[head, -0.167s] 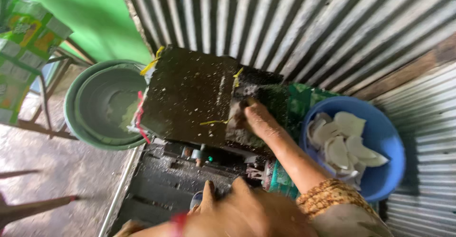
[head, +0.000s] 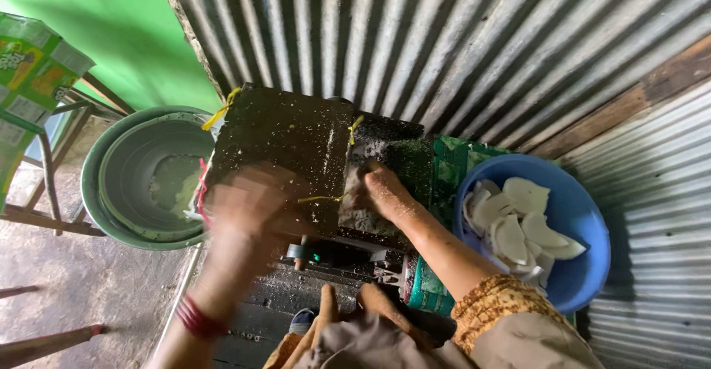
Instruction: The person grates white vegetable pieces using a manual grater. They hold each piece with their right hand and rub it against the grater surface while steadying the grater with their left hand. Grated material falls into a green basin below, and the used pieces are placed into a blue bowl to the right.
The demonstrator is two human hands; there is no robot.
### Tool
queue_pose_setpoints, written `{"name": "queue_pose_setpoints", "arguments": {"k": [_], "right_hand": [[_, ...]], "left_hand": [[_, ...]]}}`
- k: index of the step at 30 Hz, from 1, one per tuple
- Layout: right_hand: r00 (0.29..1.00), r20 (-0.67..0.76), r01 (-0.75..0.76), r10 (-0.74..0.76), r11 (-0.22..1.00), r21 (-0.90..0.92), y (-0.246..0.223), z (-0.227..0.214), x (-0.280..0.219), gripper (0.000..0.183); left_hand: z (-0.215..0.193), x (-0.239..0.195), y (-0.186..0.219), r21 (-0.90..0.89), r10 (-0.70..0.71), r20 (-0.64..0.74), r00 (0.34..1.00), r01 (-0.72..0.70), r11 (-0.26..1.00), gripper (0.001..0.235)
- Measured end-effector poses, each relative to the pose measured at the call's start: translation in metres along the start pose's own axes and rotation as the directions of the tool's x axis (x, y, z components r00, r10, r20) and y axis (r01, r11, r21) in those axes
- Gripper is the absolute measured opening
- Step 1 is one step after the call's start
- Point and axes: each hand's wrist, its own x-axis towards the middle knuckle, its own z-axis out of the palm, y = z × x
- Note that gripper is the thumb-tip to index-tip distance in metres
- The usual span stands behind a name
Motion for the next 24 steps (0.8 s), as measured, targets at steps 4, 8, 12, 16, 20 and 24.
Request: {"name": "queue_pose_setpoints", "arguments": {"k": [4,8,12,16,20,24], "right_hand": [[0.998,0.008,-0.018,0.056,0.448,-0.894,0.041,-0.002,0.032,0.028],[0.990,0.128,0.140,-0.059,0.285,-0.948,0.031,0.002,0.023,0.050],[0.981,0.158,0.183,-0.111,0.268,-0.946,0.014,0.010,0.016,0.054],[0.991,0.002,-0.096,0.133,0.729,-0.678,-0.006,0.020,0.009,0.035],[0.991,0.094,0.119,-0.093,0.322,-0.939,-0.025,0.012,-0.003,0.021],[0.999,0.031,0.020,0.034,0.274,-0.962,-0.020,0.013,0.002,0.014]], "left_hand": [[0.021,-0.002,-0.085,0.191,-0.568,0.018,0.823,0.554,0.810,0.094],[0.053,-0.007,-0.091,0.176,-0.578,-0.013,0.816,0.571,0.802,0.104],[0.050,-0.006,-0.087,0.152,-0.665,0.027,0.746,0.655,0.740,0.102],[0.042,0.000,-0.079,0.166,-0.672,0.039,0.740,0.658,0.735,0.102],[0.037,0.007,-0.082,0.163,-0.724,0.124,0.678,0.706,0.689,0.103],[0.041,0.018,-0.087,0.232,-0.760,0.134,0.635,0.726,0.647,0.099]]}}
